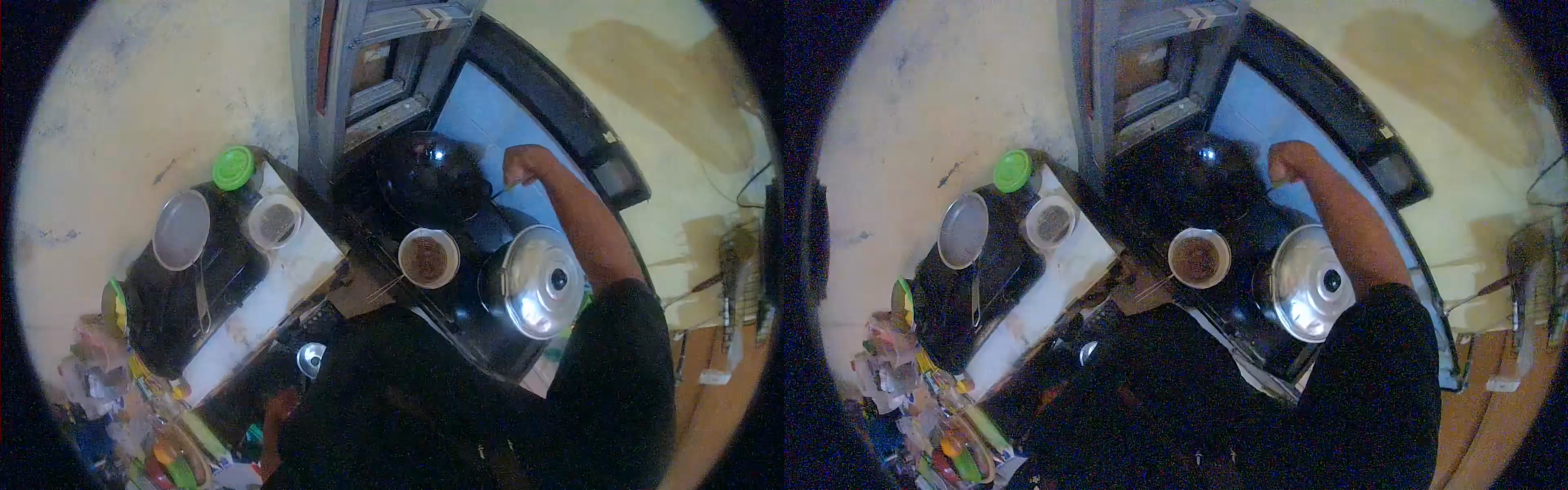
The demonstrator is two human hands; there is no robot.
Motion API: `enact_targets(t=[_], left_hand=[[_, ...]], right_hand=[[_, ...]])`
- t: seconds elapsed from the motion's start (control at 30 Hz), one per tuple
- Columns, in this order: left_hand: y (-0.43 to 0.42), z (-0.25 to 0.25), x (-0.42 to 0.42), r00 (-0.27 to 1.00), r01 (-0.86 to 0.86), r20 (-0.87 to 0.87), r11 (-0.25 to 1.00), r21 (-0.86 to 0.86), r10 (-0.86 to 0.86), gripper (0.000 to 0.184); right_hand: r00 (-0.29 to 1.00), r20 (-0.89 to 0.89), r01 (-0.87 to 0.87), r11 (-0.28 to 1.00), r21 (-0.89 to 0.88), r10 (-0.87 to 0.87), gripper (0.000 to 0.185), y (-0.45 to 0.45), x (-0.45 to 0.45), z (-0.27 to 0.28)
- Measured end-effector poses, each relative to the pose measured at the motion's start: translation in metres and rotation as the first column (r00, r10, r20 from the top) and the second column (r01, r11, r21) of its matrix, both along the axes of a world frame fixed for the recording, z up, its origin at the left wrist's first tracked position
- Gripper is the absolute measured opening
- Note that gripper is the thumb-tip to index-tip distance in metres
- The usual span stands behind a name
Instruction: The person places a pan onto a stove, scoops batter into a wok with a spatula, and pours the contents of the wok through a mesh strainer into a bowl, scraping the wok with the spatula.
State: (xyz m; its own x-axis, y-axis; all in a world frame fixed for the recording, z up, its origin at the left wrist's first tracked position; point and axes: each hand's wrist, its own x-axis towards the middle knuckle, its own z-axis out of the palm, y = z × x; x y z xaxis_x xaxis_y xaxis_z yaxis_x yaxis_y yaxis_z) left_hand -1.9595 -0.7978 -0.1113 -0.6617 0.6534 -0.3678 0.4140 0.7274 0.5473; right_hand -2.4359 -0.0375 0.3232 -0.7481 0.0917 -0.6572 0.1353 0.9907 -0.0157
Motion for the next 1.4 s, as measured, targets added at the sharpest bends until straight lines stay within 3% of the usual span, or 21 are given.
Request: enact_targets(t=[0.03, 0.1, 0.13, 0.2, 0.27, 0.33, 0.4, 0.47, 0.5, 0.53, 0.6, 0.67, 0.73, 0.8, 0.83, 1.0, 1.17, 1.23, 1.3, 1.37, 1.4], left_hand=[[0.002, 0.002, 0.004, 0.988, 0.087, -0.123, 0.996, -0.034, -0.090, 0.033], [0.015, 0.005, 0.014, 0.999, -0.039, -0.001, 0.999, -0.039, 0.039, 0.034], [0.020, 0.006, 0.018, 0.990, -0.112, 0.080, 0.993, -0.049, 0.116, 0.034], [0.029, 0.006, 0.023, 0.951, -0.221, 0.203, 0.972, -0.073, 0.232, 0.035], [0.035, 0.003, 0.026, 0.922, -0.256, 0.271, 0.961, -0.107, 0.276, 0.036], [0.038, 0.022, 0.020, 0.896, -0.279, 0.322, 0.952, -0.126, 0.305, 0.036], [0.041, 0.030, 0.014, 0.836, -0.437, 0.365, 0.899, -0.008, 0.409, 0.037], [0.050, 0.042, -0.006, 0.921, -0.165, 0.272, 0.910, -0.379, 0.280, 0.036], [0.050, 0.044, -0.010, 0.961, -0.122, 0.185, 0.917, -0.379, 0.205, 0.035], [0.050, 0.046, -0.015, 0.987, -0.084, 0.091, 0.918, -0.388, 0.129, 0.034], [0.042, 0.045, -0.015, 0.966, -0.083, -0.248, 0.996, -0.016, 0.077, 0.033], [0.045, 0.069, -0.028, 0.981, -0.189, -0.086, 0.967, -0.173, 0.176, 0.032], [0.052, 0.101, -0.041, 0.979, -0.193, -0.106, 0.962, -0.196, 0.175, 0.032], [0.062, 0.122, -0.053, 0.946, -0.112, -0.315, 0.991, -0.080, 0.081, 0.032], [0.077, 0.153, -0.068, 0.982, -0.175, -0.096, 0.971, -0.164, 0.161, 0.033], [0.059, 0.122, -0.043, 0.888, -0.420, 0.185, 0.906, -0.047, 0.422, 0.037], [0.041, 0.081, -0.013, 0.758, -0.573, 0.368, 0.819, -0.021, 0.539, 0.041], [0.032, 0.048, -0.005, 0.938, -0.326, 0.063, 0.930, -0.169, 0.340, 0.040], [0.038, 0.036, -0.006, 0.979, -0.112, -0.198, 0.919, -0.377, 0.038, 0.039], [0.044, 0.058, -0.011, 0.944, -0.135, -0.320, 0.979, -0.152, 0.081, 0.038], [0.050, 0.076, -0.020, 0.966, -0.200, -0.187, 0.974, -0.107, 0.178, 0.037]], right_hand=[[0.998, 0.003, -0.062, 0.998, 0.003, 0.062, 0.023, -0.005, -0.002, -0.011], [0.983, 0.008, -0.184, 0.983, 0.010, 0.184, 0.021, -0.027, -0.005, -0.027], [0.882, 0.059, -0.472, 0.869, 0.149, 0.468, 0.021, -0.019, -0.017, -0.046], [0.461, 0.264, -0.865, 0.363, 0.345, 0.847, 0.020, -0.009, -0.044, -0.079], [0.805, -0.043, -0.543, 0.764, 0.350, 0.592, 0.019, -0.019, -0.032, -0.027], [0.858, -0.247, -0.361, 0.870, 0.337, 0.451, 0.019, -0.020, -0.022, 0.006], [0.738, -0.351, -0.415, 0.798, 0.437, 0.577, 0.021, -0.003, -0.026, 0.021], [0.838, -0.117, -0.435, 0.781, 0.448, 0.533, 0.023, -0.011, -0.027, 0.043], [0.867, 0.002, -0.446, 0.773, 0.451, 0.499, 0.024, -0.017, -0.028, 0.051], [0.851, -0.072, -0.437, 0.777, 0.452, 0.520, 0.025, -0.014, -0.024, 0.047], [0.801, -0.220, -0.421, 0.785, 0.454, 0.557, 0.027, -0.006, -0.015, 0.024], [0.811, -0.277, -0.407, 0.837, 0.366, 0.515, 0.021, 0.006, -0.019, -0.025], [0.848, -0.266, -0.374, 0.874, 0.310, 0.458, 0.019, 0.003, -0.013, -0.042], [0.896, -0.198, -0.329, 0.895, 0.301, 0.397, 0.023, -0.020, -0.011, -0.037], [0.894, -0.211, -0.312, 0.889, 0.335, 0.394, 0.023, -0.016, -0.015, -0.032], [0.920, -0.114, -0.281, 0.834, 0.475, 0.375, 0.024, -0.014, -0.022, 0.032], [0.867, -0.239, -0.265, 0.811, 0.522, 0.438, 0.023, -0.006, -0.030, 0.001], [0.858, -0.266, -0.276, 0.831, 0.482, 0.439, 0.023, -0.011, -0.029, -0.010], [0.882, -0.244, -0.277, 0.861, 0.427, 0.404, 0.022, -0.042, -0.023, 0.002], [0.909, -0.202, -0.239, 0.854, 0.463, 0.364, 0.022, -0.040, -0.037, 0.010], [0.889, -0.229, -0.246, 0.836, 0.490, 0.396, 0.023, -0.035, -0.039, 0.016]])
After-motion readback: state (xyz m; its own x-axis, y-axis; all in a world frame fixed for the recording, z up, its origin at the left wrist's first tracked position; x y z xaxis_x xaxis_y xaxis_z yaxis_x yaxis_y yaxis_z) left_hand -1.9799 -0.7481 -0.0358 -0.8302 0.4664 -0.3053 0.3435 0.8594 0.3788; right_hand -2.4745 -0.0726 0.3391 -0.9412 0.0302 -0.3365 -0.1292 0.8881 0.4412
